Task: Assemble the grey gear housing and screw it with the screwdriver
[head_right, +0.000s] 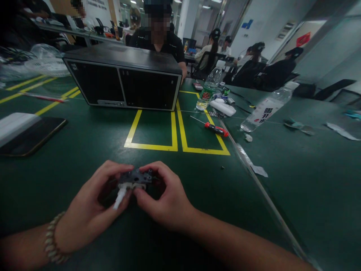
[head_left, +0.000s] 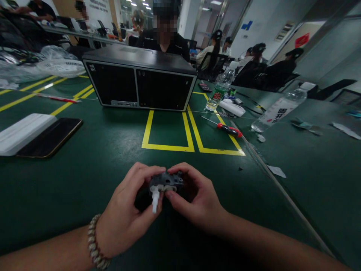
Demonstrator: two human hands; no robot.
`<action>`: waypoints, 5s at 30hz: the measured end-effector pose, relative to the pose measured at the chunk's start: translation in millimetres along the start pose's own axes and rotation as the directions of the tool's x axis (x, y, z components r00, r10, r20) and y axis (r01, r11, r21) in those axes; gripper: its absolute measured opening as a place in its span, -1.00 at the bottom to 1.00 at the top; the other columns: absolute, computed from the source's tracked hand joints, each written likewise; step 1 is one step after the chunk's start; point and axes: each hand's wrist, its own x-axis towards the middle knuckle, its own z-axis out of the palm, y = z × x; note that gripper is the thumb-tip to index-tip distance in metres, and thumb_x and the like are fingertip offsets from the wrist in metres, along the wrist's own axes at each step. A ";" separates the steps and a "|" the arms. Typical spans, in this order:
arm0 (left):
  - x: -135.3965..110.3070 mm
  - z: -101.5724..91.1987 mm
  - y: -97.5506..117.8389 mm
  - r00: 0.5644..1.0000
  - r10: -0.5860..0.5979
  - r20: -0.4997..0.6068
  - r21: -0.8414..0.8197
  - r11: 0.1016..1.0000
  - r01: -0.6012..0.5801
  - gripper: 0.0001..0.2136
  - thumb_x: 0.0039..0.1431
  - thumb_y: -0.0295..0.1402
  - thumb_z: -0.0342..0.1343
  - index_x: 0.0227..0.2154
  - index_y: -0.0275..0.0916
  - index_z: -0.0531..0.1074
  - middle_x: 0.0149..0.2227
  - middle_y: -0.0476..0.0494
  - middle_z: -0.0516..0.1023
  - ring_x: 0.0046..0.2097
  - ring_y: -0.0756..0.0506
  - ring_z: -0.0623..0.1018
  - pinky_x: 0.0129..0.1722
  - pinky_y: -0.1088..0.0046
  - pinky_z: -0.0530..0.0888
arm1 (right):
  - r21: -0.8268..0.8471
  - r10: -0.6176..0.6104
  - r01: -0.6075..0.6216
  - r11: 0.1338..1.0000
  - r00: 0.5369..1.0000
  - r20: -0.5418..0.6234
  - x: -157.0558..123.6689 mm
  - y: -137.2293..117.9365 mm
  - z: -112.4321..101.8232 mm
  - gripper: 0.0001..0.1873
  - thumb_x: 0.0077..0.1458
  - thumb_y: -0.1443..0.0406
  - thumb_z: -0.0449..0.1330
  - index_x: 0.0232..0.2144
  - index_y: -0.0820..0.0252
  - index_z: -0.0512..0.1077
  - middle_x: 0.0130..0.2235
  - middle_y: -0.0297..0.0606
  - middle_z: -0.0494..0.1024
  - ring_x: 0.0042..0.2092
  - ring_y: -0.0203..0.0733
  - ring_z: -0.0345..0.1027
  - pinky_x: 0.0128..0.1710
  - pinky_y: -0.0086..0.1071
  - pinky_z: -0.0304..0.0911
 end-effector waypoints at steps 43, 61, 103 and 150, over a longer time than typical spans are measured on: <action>0.6 -0.3 2.1 0.999 0.048 -0.016 0.030 0.998 -0.047 -0.65 0.26 -0.56 0.12 0.07 -0.12 0.37 -0.08 -0.09 0.42 -0.08 -0.10 0.45 -0.15 0.36 0.47 | 0.102 0.089 -0.088 0.991 0.996 -0.006 2.5 -3.6 0.4 -0.66 0.05 0.39 0.44 -0.10 0.10 0.55 -0.17 -0.30 0.59 -0.18 -0.20 0.53 -0.17 -0.32 0.50; 0.6 -2.1 3.1 0.998 0.060 -0.037 0.061 0.996 -0.058 -0.61 0.34 -0.55 0.10 0.18 -0.15 0.37 -0.02 -0.14 0.40 -0.04 -0.10 0.45 -0.11 0.36 0.48 | 0.265 0.172 -0.194 0.944 0.979 0.106 3.4 0.0 -4.6 -0.68 0.19 0.35 0.40 0.00 0.10 0.56 -0.07 -0.23 0.62 -0.06 -0.16 0.57 -0.02 -0.28 0.48; 0.6 0.4 2.2 0.992 0.125 -0.007 0.120 0.985 -0.124 -0.58 0.30 -0.63 0.07 0.16 -0.15 0.31 0.00 -0.16 0.31 0.03 -0.12 0.41 0.01 0.33 0.50 | -0.232 -0.268 0.240 0.943 0.959 -0.094 0.7 -0.3 1.5 -0.63 0.13 0.42 0.39 -0.03 0.07 0.50 -0.08 -0.20 0.55 -0.09 -0.09 0.53 -0.16 -0.24 0.49; 7.2 -8.3 -6.8 0.968 0.250 -0.033 0.158 0.957 -0.242 -0.75 0.21 -0.61 0.30 -0.08 -0.27 0.57 -0.12 -0.22 0.64 -0.14 -0.09 0.64 -0.16 0.37 0.63 | -0.337 -0.375 0.418 0.843 0.908 0.188 2.4 7.7 -16.3 -0.18 0.03 0.52 0.31 0.28 -0.03 0.19 0.27 -0.01 0.39 0.28 0.15 0.37 0.16 0.04 0.46</action>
